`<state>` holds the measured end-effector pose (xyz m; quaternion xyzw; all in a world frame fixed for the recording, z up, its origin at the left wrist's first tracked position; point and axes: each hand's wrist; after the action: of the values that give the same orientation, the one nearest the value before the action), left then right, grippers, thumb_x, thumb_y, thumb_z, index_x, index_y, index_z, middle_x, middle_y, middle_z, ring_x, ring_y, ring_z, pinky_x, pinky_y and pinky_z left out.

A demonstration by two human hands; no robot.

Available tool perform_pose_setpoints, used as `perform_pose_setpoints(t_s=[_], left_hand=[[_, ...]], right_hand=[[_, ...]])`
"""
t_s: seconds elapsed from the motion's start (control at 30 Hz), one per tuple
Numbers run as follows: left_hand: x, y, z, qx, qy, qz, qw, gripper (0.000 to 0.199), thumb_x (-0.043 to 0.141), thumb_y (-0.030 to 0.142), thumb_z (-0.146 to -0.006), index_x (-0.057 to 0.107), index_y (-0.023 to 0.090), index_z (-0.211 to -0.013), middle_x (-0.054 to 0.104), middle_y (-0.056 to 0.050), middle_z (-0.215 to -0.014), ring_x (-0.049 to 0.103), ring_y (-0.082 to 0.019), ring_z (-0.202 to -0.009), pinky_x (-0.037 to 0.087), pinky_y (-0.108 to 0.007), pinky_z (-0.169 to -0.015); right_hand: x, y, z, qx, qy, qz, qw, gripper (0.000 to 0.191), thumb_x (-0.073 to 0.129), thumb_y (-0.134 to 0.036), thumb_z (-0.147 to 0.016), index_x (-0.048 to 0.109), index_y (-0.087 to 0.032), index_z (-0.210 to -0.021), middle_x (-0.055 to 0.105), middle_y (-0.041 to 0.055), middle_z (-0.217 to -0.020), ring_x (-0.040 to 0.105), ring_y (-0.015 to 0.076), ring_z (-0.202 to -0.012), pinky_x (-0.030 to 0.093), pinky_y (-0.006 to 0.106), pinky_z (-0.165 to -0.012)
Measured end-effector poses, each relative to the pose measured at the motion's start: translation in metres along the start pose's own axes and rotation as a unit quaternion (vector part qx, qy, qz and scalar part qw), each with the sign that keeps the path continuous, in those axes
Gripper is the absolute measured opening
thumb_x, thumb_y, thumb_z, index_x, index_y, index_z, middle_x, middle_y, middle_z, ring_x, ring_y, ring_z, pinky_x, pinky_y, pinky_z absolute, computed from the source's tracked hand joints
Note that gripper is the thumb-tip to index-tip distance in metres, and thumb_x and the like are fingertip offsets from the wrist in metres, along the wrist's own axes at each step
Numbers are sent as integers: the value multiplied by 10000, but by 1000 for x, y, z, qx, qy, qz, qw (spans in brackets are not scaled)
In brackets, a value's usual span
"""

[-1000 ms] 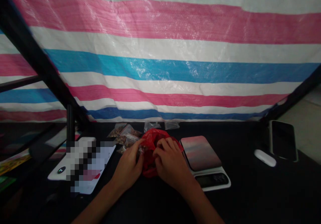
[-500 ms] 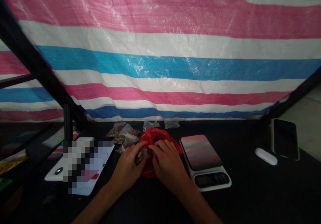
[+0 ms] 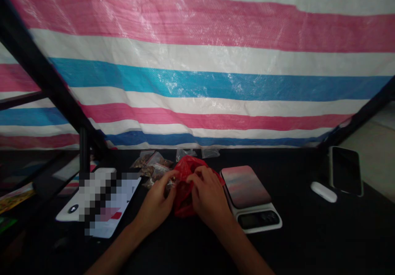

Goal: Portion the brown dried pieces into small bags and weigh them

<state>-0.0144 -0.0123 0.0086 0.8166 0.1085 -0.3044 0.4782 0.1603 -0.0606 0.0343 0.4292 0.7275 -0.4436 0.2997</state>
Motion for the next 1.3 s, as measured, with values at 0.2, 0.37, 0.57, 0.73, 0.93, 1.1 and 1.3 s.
perform_pose_setpoints(t_s=[0.2, 0.37, 0.57, 0.73, 0.93, 1.1, 1.3], left_hand=[[2, 0, 2, 31, -10, -42, 999, 471, 567, 60, -801, 589, 225, -1242, 730, -89, -1214, 691, -272, -1106, 533, -436, -952], [1, 1, 1, -29, -37, -20, 999, 442, 551, 75, -825, 580, 237, -1236, 737, -77, -1178, 706, -260, -1071, 542, -418, -941], [4, -5, 0, -82, -51, 34, 995, 513, 588, 63, -785, 569, 239, -1267, 747, -64, -1101, 716, -241, -987, 556, -384, -875], [10, -6, 0, -96, -42, 184, 977, 499, 583, 43, -763, 572, 216, -1231, 745, -19, -962, 707, -172, -826, 565, -284, -754], [1, 4, -4, -75, 37, 237, 968, 407, 612, 128, -796, 561, 206, -1193, 731, -11, -957, 701, -160, -853, 566, -273, -789], [-7, 5, -6, -42, 89, 165, 981, 313, 623, 187, -826, 601, 208, -1138, 735, -24, -1027, 707, -170, -901, 565, -284, -824], [1, -8, 2, 92, 99, 33, 990, 277, 579, 186, -886, 623, 204, -1159, 743, -73, -1072, 701, -212, -982, 548, -347, -892]], right_hand=[[2, -5, 2, -4, -20, 62, 998, 159, 608, -158, -906, 707, -233, -1004, 639, 84, -1097, 537, 273, -1032, 447, 443, -933], [5, -7, 5, -17, -52, 97, 994, 240, 600, -139, -880, 705, -228, -1076, 626, 104, -1150, 502, 305, -1074, 430, 483, -949], [14, -12, 7, -27, -78, 120, 989, 177, 622, -193, -893, 707, -213, -1047, 637, 120, -1192, 504, 322, -1108, 428, 490, -941], [15, -12, 8, -21, -78, 116, 990, 125, 641, -206, -901, 711, -214, -1004, 648, 108, -1191, 498, 323, -1142, 422, 491, -969], [7, -11, 5, -4, -35, 31, 999, 305, 601, -79, -843, 709, -249, -1072, 650, 75, -1212, 536, 271, -1136, 431, 451, -998], [1, -4, 0, 6, -24, -11, 1000, 478, 552, -9, -781, 710, -263, -1154, 648, 71, -1246, 545, 263, -1174, 422, 447, -1019], [-1, -7, 0, -10, -21, -9, 1000, 197, 652, -172, -867, 714, -260, -1032, 673, 60, -1161, 570, 257, -1114, 415, 435, -986]])
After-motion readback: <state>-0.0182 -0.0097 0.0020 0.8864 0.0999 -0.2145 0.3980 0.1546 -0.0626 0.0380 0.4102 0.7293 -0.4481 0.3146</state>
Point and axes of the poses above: each hand's wrist, its own z-axis away from the middle knuckle, its own x-axis out of the palm, y = z × x
